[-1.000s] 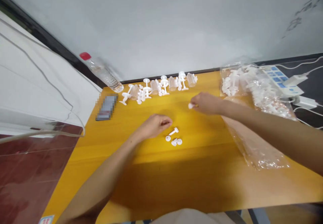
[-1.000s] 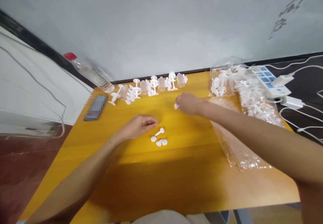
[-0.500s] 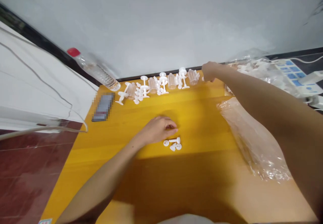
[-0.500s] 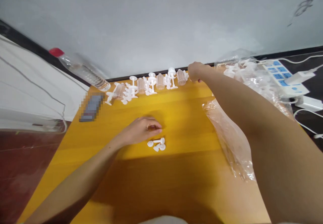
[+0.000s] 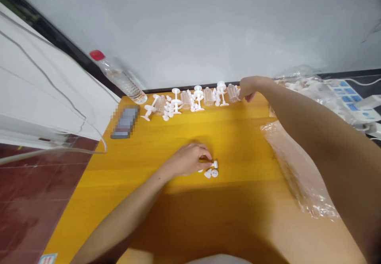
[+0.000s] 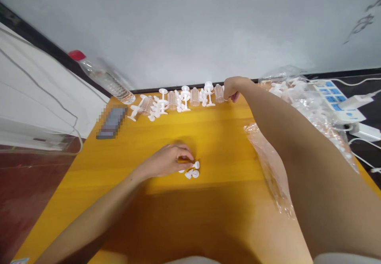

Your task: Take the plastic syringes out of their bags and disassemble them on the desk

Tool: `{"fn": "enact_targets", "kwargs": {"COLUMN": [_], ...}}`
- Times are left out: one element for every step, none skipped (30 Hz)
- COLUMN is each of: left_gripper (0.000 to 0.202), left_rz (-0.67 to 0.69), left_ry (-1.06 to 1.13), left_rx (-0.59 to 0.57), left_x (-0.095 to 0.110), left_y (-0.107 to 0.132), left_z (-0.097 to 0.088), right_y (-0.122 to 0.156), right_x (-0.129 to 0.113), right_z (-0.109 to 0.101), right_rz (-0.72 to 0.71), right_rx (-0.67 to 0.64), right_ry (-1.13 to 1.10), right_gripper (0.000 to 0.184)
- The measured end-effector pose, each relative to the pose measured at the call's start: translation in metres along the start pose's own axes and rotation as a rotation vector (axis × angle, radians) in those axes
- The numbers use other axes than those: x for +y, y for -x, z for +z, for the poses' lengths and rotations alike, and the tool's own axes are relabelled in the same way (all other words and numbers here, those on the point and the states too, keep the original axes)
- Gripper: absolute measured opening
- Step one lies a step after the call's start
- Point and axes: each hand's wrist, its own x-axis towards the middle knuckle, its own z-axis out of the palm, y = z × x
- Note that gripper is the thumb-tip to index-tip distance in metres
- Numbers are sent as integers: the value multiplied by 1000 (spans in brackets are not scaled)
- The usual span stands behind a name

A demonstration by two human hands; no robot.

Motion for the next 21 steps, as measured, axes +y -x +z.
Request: {"fn": "enact_targets", "kwargs": {"left_gripper": [16,16,16,15,14,13,12,12,11,11,12,14,16,18,21,23,24,24,23,21,19], "left_rz": [2,1,-3,-5,-6,-7,-7,-5,-1,3,7,6,-2,-15,-31,-48,-65,-81,-95,-108,-116], "left_ry": [-3,-4,-5,-6,-6,-9,-11,-12,-12,-9,-2,12,34,62,92,114,121,111,86,50,8], "left_rx": [2,8,15,18,21,23,24,25,28,37,55,78,106,136,162,184,199,208,208,199,181], "left_x": [1,1,2,2,3,3,3,2,2,1,0,-1,-3,-5,-7,-9,-11,-13,-14,-15,-15], "left_y": [0,1,1,2,2,2,2,3,3,4,5,7,9,12,16,20,24,28,33,37,42], "left_z": [0,0,1,1,2,3,5,6,7,7,6,4,1,-3,-7,-11,-15,-18,-21,-21,-20], "right_y": [1,1,1,1,2,3,6,10,18,28,43,60,81,104,128,151,172,191,205,216,223], "right_x": [0,0,1,1,2,2,1,0,-3,-9,-16,-25,-36,-48,-61,-74,-87,-98,-106,-113,-117], "right_z": [-1,-1,-1,-1,-1,-2,-4,-6,-9,-11,-13,-13,-10,-4,5,17,31,47,64,80,95], "right_rz": [15,34,50,55,56,57,60,65,70,73,61,29,-25,-121,-228,-362,-467,-561,-612,-655,-688], "right_rx": [-45,-96,-138,-156,-165,-166,-160,-144,-123,-95,-68,-51,-39,-55,-74,-77,-81,-82,-102,-114,-122], "right_ry": [-6,-9,-14,-25,-37,-52,-64,-69,-60,-33,11,63,122,165,184,196,221,240,255,258,258], "right_gripper": [11,11,11,11,12,12,12,12,13,14,18,22,28,35,39,40,42,45,48,44,38]}}
